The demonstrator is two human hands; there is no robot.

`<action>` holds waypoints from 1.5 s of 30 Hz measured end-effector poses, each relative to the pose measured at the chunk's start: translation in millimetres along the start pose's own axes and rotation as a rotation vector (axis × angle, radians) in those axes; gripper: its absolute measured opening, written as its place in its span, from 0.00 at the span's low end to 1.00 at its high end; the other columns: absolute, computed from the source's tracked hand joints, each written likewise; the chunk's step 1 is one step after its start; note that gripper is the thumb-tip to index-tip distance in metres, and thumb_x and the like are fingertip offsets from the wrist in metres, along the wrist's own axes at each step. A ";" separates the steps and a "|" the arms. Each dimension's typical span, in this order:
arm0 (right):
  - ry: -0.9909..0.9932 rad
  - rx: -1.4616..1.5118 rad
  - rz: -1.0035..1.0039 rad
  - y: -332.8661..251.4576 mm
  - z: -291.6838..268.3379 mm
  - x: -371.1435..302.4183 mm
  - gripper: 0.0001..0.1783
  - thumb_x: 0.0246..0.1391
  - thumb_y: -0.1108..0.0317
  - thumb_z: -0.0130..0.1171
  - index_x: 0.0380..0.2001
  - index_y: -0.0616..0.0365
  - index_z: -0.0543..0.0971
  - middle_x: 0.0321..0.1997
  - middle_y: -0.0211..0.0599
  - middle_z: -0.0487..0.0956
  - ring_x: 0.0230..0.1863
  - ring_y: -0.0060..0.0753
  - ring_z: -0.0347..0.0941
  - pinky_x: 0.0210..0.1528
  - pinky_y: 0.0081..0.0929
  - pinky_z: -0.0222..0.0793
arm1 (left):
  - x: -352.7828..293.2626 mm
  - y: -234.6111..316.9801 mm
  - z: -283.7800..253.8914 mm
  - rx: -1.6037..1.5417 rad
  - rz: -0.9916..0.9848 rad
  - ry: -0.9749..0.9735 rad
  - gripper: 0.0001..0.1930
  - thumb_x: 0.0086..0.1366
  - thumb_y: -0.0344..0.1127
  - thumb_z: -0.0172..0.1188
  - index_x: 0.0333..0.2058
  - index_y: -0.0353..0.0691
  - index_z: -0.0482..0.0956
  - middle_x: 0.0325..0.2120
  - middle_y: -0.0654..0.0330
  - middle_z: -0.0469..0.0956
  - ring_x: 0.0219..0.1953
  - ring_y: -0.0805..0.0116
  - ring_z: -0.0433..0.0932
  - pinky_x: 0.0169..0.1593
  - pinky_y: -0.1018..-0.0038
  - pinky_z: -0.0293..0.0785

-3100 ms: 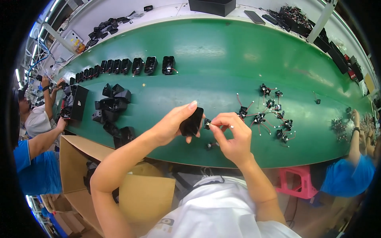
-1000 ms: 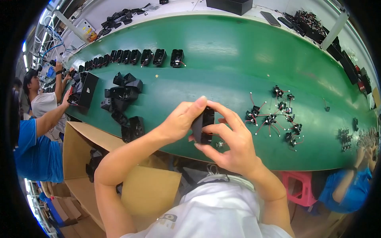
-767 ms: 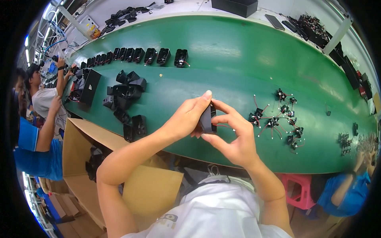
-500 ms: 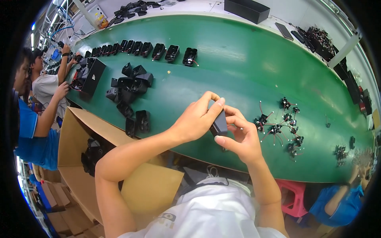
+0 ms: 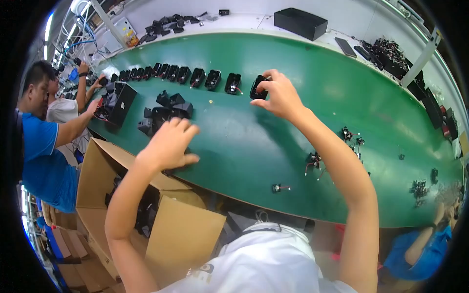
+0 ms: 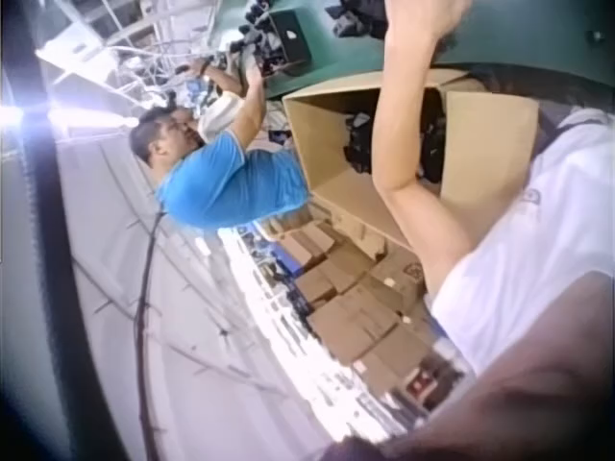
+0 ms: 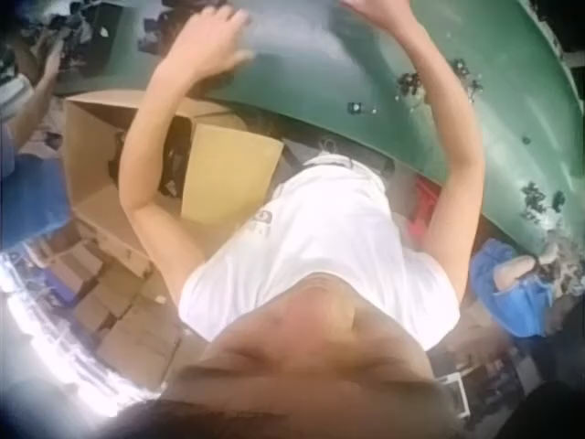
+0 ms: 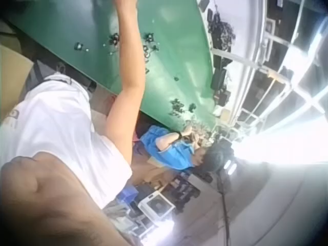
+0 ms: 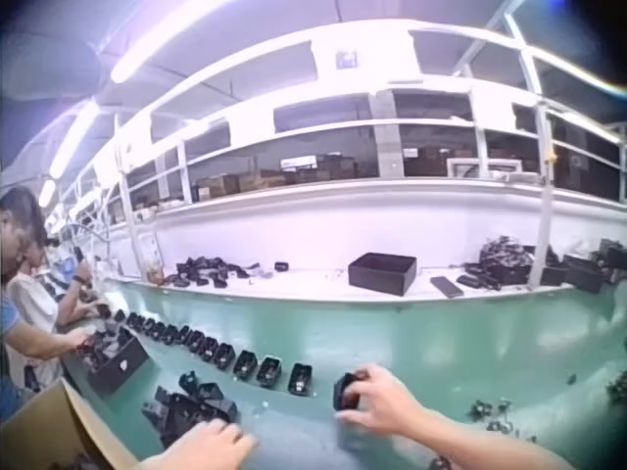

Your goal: The person assembles small electronic components by hand, inserting electronic parts into plastic housings.

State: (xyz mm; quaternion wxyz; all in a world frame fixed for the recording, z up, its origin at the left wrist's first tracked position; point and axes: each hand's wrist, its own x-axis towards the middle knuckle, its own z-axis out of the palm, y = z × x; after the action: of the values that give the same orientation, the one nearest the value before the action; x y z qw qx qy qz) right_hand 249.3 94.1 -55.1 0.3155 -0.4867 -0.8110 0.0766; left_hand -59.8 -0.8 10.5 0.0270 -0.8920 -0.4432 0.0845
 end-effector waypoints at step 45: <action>0.071 0.194 -0.082 -61.6 -35.7 -179.4 0.10 0.41 0.71 0.73 0.29 0.55 0.82 0.32 0.32 0.79 0.32 0.35 0.76 0.31 0.30 0.73 | 81.4 89.9 34.3 -0.684 0.435 -0.173 0.35 0.43 0.33 0.72 0.50 0.37 0.65 0.44 0.48 0.71 0.47 0.46 0.73 0.48 0.59 0.73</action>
State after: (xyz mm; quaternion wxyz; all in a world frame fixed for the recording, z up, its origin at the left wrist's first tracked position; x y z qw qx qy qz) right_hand 283.3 -94.4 -78.8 0.3923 -0.4227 -0.8074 0.1244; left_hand 53.1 8.5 -44.7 -0.3268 -0.9120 -0.2476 0.0110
